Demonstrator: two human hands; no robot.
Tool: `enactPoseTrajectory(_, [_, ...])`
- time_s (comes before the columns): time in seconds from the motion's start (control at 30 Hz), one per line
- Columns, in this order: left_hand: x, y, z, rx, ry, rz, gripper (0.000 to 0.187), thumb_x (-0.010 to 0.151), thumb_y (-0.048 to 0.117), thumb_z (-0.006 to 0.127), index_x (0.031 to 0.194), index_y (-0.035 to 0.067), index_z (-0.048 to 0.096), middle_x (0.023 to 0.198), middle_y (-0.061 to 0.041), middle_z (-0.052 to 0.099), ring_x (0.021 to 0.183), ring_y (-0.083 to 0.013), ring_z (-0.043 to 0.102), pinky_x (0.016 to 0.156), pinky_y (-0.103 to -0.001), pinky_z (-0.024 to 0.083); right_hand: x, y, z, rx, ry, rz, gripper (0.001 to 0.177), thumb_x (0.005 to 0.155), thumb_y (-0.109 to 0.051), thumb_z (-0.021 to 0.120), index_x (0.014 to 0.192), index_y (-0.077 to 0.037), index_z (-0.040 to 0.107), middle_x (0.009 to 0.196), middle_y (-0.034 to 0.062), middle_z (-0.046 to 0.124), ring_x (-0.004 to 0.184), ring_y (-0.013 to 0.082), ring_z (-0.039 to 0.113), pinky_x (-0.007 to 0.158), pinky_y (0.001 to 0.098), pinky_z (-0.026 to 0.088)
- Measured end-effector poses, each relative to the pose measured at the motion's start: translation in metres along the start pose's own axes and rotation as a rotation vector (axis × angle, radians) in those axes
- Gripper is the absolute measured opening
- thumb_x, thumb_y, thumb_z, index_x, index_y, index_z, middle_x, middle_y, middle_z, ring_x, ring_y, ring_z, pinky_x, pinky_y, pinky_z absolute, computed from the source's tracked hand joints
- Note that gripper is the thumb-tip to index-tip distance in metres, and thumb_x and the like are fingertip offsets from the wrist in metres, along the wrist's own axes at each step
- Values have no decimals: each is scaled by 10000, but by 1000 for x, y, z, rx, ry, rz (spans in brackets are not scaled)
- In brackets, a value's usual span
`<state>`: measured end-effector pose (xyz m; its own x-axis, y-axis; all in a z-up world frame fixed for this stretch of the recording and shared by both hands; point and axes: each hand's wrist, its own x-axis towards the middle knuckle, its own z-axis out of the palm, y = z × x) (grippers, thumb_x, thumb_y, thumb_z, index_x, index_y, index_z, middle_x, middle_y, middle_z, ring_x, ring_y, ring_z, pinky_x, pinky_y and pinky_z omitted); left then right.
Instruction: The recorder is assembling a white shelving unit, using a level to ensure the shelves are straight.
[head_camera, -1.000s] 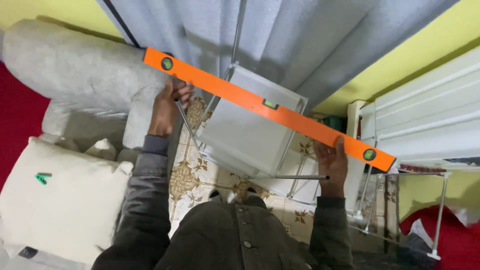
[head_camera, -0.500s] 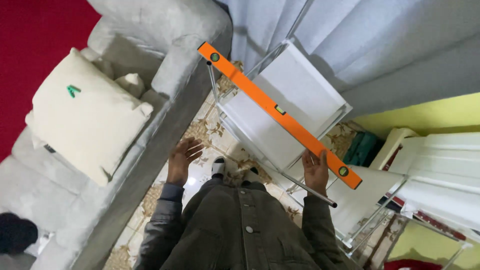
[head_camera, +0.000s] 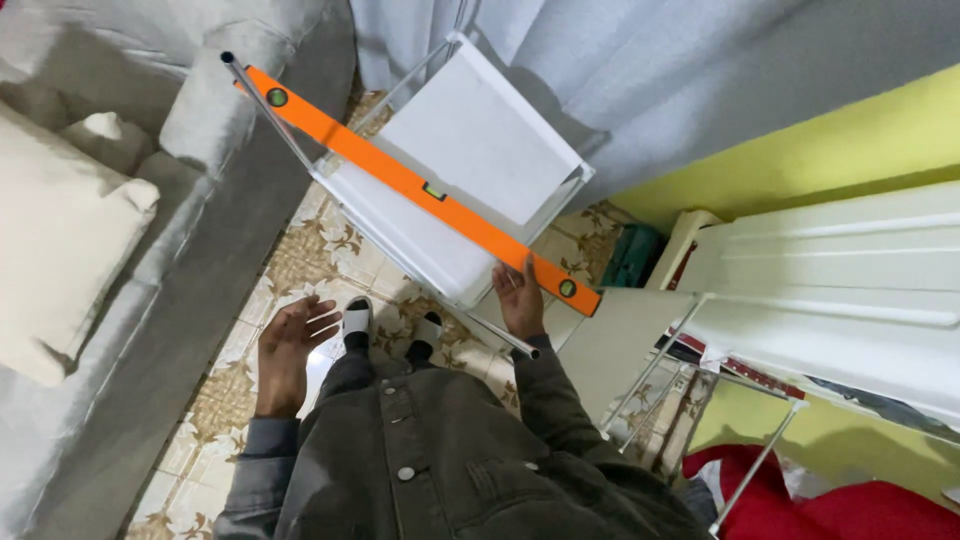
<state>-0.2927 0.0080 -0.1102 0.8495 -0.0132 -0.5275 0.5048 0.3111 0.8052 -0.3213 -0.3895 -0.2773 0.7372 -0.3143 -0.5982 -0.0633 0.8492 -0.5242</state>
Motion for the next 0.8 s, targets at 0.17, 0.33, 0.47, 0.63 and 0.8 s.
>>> enactPoseTrajectory(0.17, [-23, -5, 4, 18, 40, 12, 420, 1083, 297, 504, 1304, -55, 567, 1210, -182, 696, 1090, -301, 708, 945, -425, 587, -9, -5, 15, -56, 14, 60, 443, 966, -409, 664, 1268, -87, 625, 1120, 35, 692, 1067, 175, 667, 964, 342, 553])
enactPoseTrajectory(0.33, [-21, -19, 13, 38, 11, -2, 409, 1061, 298, 540, 1289, -37, 589, 1181, -173, 717, 1057, -281, 716, 929, -408, 592, 15, 9, -21, 31, -16, 60, 236, 1035, -336, 725, 1009, -124, 625, 781, -35, 514, 702, 87, 512, 707, 284, 513])
enactPoseTrajectory(0.47, [-18, -28, 26, 9, -72, 70, 386, 1059, 307, 555, 1273, -8, 612, 1169, -159, 732, 1026, -246, 711, 894, -383, 584, 0, 8, -14, 46, -163, 70, 228, 1038, -328, 724, 966, -132, 634, 716, -43, 502, 630, 88, 494, 621, 273, 480])
enactPoseTrajectory(0.63, [-1, -43, 30, 55, -42, -40, 353, 1037, 311, 566, 1222, 22, 654, 1119, -132, 749, 986, -228, 734, 860, -373, 597, -40, -7, 1, -26, -50, 144, 141, 1004, -224, 644, 1076, -103, 643, 955, -9, 611, 844, 112, 580, 791, 290, 532])
enactPoseTrajectory(0.8, [13, -21, 37, 121, -119, -30, 367, 1042, 325, 570, 1209, 11, 659, 1132, -127, 746, 985, -227, 718, 864, -366, 598, -36, 6, -51, -263, -405, 90, 186, 1123, -187, 644, 1172, -12, 603, 1092, 79, 612, 1017, 194, 623, 887, 366, 546])
